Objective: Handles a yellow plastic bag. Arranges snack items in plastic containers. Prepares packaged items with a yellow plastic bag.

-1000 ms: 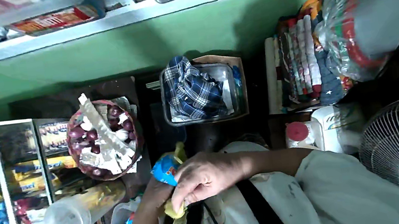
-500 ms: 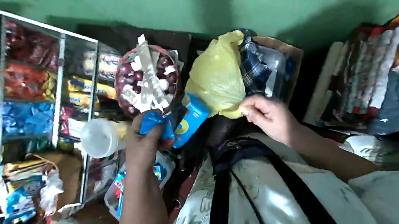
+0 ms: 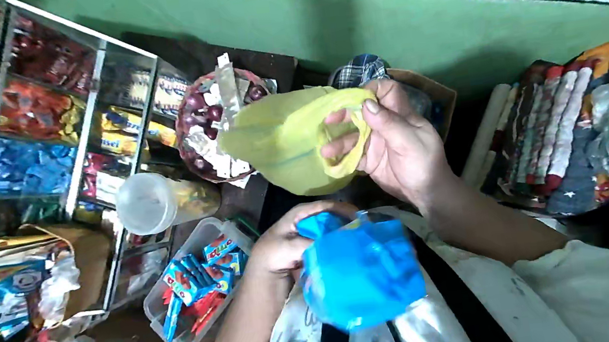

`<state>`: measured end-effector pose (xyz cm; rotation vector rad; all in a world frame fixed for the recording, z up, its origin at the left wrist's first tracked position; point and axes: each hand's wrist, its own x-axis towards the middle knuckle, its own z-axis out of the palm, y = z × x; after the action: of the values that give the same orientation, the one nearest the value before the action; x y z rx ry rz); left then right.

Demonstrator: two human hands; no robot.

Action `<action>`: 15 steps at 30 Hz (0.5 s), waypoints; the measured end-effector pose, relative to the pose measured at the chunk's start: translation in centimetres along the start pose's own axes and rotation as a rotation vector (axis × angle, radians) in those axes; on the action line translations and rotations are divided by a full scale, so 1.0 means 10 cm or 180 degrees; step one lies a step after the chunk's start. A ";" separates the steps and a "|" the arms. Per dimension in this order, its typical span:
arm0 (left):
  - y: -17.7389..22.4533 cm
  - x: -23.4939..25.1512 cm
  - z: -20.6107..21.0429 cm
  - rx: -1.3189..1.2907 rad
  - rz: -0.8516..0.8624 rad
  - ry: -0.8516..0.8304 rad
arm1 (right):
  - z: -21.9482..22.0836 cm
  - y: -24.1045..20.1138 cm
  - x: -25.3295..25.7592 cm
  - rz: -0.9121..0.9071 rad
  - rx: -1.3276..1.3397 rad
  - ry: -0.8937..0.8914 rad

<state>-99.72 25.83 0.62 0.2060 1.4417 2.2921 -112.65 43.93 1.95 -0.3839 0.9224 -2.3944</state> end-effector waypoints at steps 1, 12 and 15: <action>-0.03 0.04 0.01 -0.0048 -0.0106 -0.0041 | 0.06 0.00 0.01 0.0058 0.0344 -0.0027; -0.11 -0.15 -0.16 -0.1076 0.1252 0.2259 | 0.24 0.26 -0.34 0.1239 0.0491 0.0661; -0.01 -0.08 -0.15 -0.0697 0.1651 0.3622 | 0.20 0.40 -0.40 0.1850 0.0595 0.0618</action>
<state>-99.49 24.30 -0.12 -1.0783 1.6790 3.1709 -106.96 42.72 0.38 0.1751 0.7520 -1.9698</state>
